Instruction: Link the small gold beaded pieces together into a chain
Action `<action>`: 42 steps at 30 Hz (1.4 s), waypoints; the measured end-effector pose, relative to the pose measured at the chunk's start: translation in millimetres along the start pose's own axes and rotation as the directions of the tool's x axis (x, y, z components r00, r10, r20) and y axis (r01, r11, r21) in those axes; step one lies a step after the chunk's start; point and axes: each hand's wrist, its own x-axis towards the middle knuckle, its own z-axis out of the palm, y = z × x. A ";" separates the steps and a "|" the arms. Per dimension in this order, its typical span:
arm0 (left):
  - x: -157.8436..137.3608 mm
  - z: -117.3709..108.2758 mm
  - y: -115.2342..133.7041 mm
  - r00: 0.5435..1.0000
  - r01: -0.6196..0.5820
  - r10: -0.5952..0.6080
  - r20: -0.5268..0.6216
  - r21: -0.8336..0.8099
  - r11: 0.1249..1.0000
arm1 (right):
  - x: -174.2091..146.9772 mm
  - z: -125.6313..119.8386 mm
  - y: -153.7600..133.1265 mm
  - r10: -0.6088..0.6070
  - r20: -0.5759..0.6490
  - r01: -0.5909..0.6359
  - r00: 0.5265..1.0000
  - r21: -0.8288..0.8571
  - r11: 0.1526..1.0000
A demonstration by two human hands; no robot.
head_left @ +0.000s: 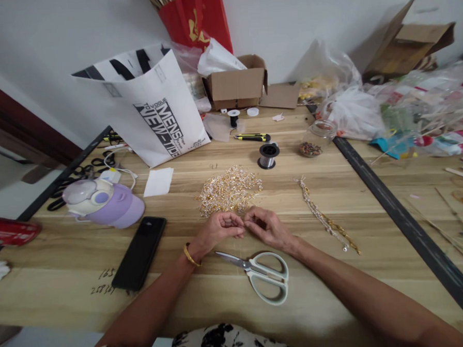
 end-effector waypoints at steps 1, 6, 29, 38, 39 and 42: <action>0.2 0.6 -0.2 1.000 -0.003 0.003 -0.015 0.006 1.000 | -0.1 0.2 0.1 0.003 0.001 -0.003 1.000 -0.001 1.000; 0.4 2.9 -2.2 0.996 -0.076 0.079 -0.041 0.068 0.995 | -0.5 0.5 0.3 -0.007 0.002 0.007 1.000 -0.028 1.000; 0.0 1.5 0.6 0.979 -0.129 0.143 -0.146 0.101 0.986 | 0.9 -0.3 -4.7 0.084 -0.039 -0.086 0.996 -0.034 0.996; 0.1 1.5 -3.1 0.980 -0.136 0.150 -0.130 0.109 0.985 | 0.1 1.2 -1.7 0.135 -0.115 -0.125 0.984 0.085 0.988; 0.2 1.6 -3.3 0.980 -0.140 0.154 -0.124 0.117 0.983 | 0.4 1.0 -2.2 0.151 -0.104 -0.136 0.983 0.134 0.982; 0.4 1.7 -3.5 0.980 -0.151 0.166 -0.108 0.136 0.979 | 2.4 -1.2 -6.1 0.180 -0.037 -0.160 0.983 0.312 0.936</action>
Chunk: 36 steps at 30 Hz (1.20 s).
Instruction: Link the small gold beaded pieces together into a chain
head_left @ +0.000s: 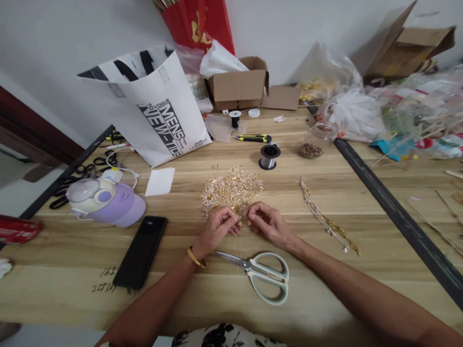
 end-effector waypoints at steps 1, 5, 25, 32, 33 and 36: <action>0.1 -0.1 -0.1 1.000 -0.006 0.006 0.006 0.006 1.000 | 0.6 -0.4 -2.0 0.009 0.030 -0.010 1.000 0.058 0.998; 0.4 -1.0 -1.2 0.999 -0.035 0.034 0.018 0.027 0.999 | 3.0 -2.2 -6.5 0.035 0.152 -0.067 0.988 0.209 0.976; -0.8 -1.5 1.5 0.991 -0.122 0.128 -0.051 0.102 0.987 | 2.5 -1.0 6.9 0.080 0.112 -0.097 0.990 0.152 0.984; -2.2 -2.5 -0.9 0.971 -0.208 0.236 -0.041 0.347 0.915 | 1.9 -0.1 2.5 0.129 0.097 -0.145 0.987 0.185 0.972; -2.4 -2.5 -0.9 0.970 -0.211 0.241 -0.036 0.370 0.905 | 1.8 -0.2 2.0 0.128 0.094 -0.144 0.987 0.182 0.973; -2.8 -2.2 0.2 0.972 -0.204 0.232 -0.023 0.404 0.892 | 1.1 -0.6 0.6 0.094 0.106 -0.108 0.990 0.134 0.985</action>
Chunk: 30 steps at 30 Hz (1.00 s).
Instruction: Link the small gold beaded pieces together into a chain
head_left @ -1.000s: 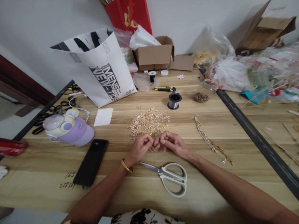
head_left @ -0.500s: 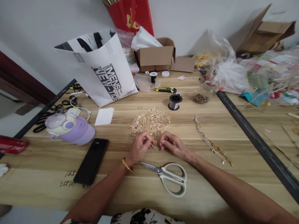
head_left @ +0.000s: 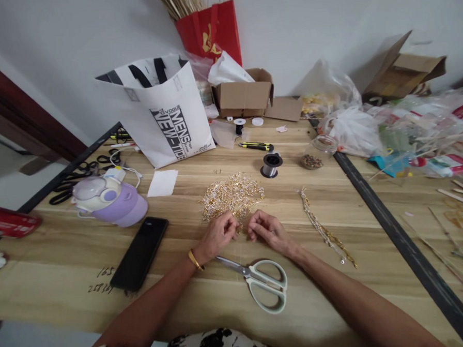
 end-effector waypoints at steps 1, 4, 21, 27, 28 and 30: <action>0.0 0.0 0.5 1.000 0.005 -0.005 0.001 0.003 1.000 | -0.4 -0.1 -0.4 -0.012 0.013 0.013 1.000 -0.029 0.999; -0.1 -0.3 1.6 0.999 0.033 -0.033 -0.008 -0.022 0.999 | -1.4 -0.6 -1.7 -0.017 0.036 0.020 0.999 -0.092 0.996; 0.8 -1.9 -3.2 0.998 0.057 -0.057 -0.005 -0.072 0.996 | -0.2 -5.2 0.9 0.076 0.017 -0.074 0.997 -0.064 0.995; 1.4 -5.0 -3.8 0.990 0.143 -0.138 0.038 -0.244 0.959 | 0.4 -4.6 -0.6 0.063 -0.020 -0.064 0.998 -0.048 0.997; 1.6 -5.2 -3.8 0.984 0.177 -0.161 0.075 -0.290 0.941 | 0.5 -4.7 -0.6 0.060 -0.023 -0.060 0.998 -0.039 0.997; 2.2 -5.1 -3.8 0.971 0.231 -0.191 0.143 -0.360 0.904 | 0.6 -5.1 -0.6 0.061 -0.035 -0.061 0.998 -0.006 0.998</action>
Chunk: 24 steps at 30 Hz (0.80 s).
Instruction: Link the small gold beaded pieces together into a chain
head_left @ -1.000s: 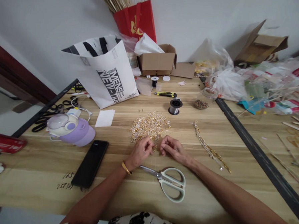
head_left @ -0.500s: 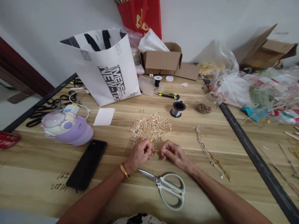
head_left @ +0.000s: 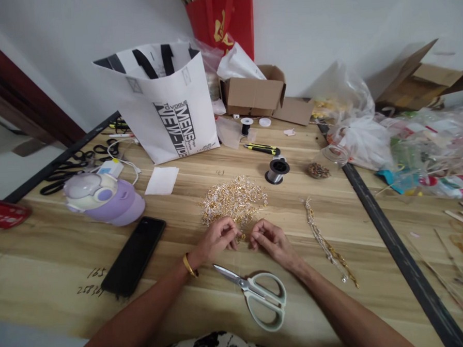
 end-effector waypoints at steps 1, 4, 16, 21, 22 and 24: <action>0.3 0.1 0.1 1.000 0.013 -0.012 0.020 -0.025 1.000 | 0.2 -0.3 0.0 0.005 -0.008 -0.005 1.000 0.016 1.000; 1.4 0.4 1.1 0.999 0.022 -0.018 0.049 -0.083 0.996 | 0.8 -1.4 0.3 0.021 -0.029 -0.020 0.999 0.037 0.999; 4.7 -0.2 6.0 0.993 0.113 -0.099 0.062 -0.311 0.943 | 0.4 2.2 -0.1 0.015 0.010 -0.015 1.000 -0.034 0.999; 4.5 -0.5 5.7 0.996 0.086 -0.073 0.053 -0.309 0.947 | -0.9 4.0 4.7 -0.016 0.058 0.023 0.998 -0.127 0.992; 4.5 -0.6 6.2 0.996 0.084 -0.072 0.051 -0.302 0.950 | -0.7 4.3 6.4 -0.028 0.055 0.036 0.998 -0.139 0.990; 4.5 -0.7 7.1 0.996 0.081 -0.070 0.049 -0.288 0.954 | -0.2 4.6 9.3 -0.048 0.048 0.055 0.998 -0.166 0.985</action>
